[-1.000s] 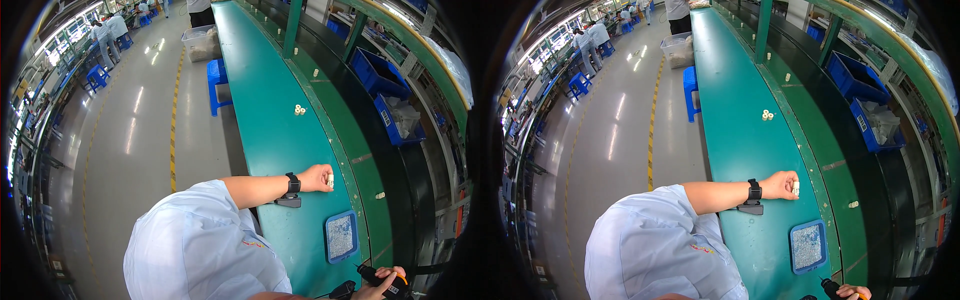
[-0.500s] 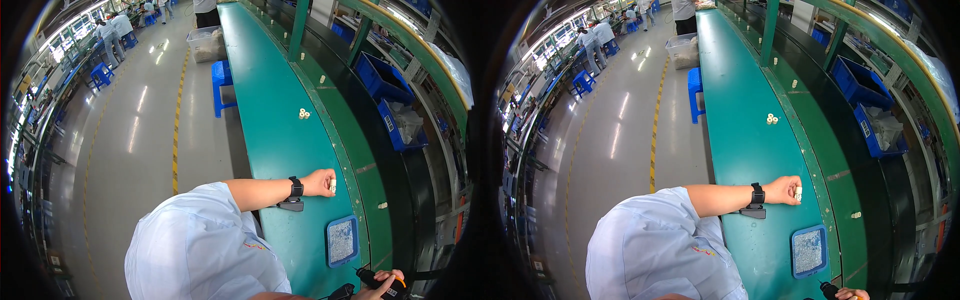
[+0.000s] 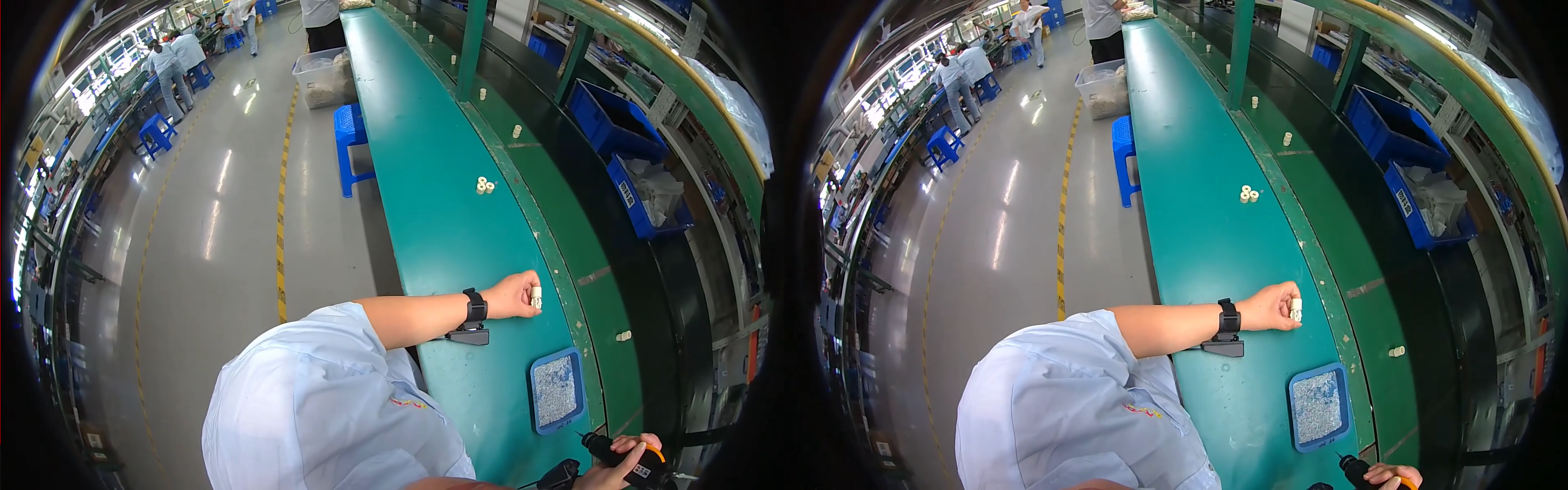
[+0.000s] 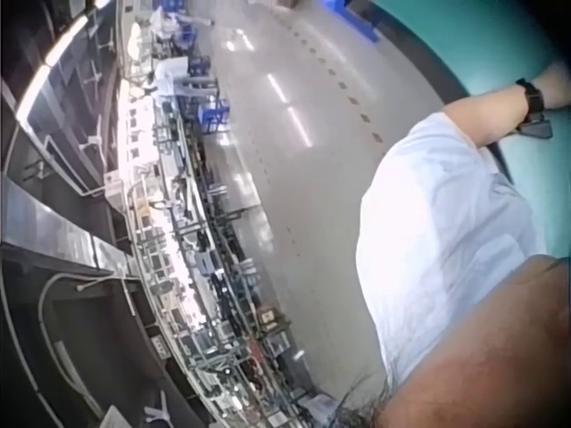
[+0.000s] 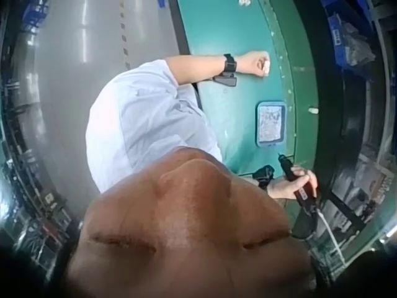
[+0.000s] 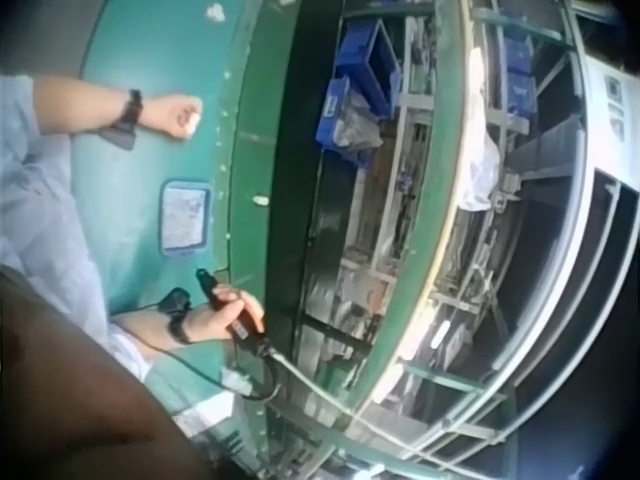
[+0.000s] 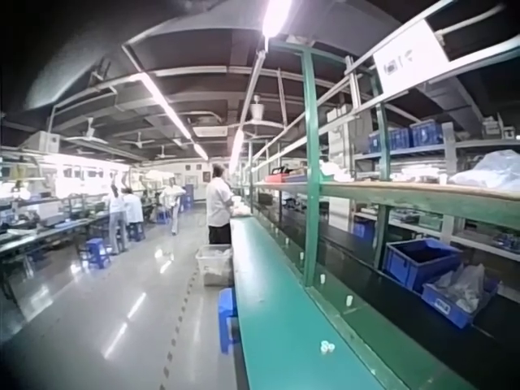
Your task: Driving screws into small electronic components using an electric screwdriver at an assembly line.
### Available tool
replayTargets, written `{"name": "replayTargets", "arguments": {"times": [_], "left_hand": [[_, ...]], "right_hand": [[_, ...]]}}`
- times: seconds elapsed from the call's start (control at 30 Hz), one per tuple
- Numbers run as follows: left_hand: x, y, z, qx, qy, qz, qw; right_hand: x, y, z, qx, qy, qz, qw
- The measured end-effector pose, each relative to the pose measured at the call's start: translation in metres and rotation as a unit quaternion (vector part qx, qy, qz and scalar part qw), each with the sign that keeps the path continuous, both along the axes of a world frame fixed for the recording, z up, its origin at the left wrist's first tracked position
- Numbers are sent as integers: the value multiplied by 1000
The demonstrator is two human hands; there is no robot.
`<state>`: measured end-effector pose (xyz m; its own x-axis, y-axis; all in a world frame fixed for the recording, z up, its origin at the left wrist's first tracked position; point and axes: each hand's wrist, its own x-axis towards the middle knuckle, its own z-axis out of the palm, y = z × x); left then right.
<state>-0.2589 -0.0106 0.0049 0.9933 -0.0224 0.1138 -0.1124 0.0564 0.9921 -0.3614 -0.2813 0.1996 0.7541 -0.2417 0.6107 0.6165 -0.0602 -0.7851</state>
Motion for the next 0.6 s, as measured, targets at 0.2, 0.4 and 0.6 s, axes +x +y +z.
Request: {"name": "replayTargets", "arguments": {"times": [0.2, 0.4, 0.6], "left_hand": [[3, 0, -4, -13, 0, -7, 1000], [2, 0, -1, -39, 6, -4, 999], [2, 0, -2, -34, 10, -10, 999]], "right_hand": [[1, -5, -1, -12, -3, 11, 1000], [1, -6, -1, -13, -2, 9, 1000], [1, -7, -1, -7, -2, 25, 1000]]}}
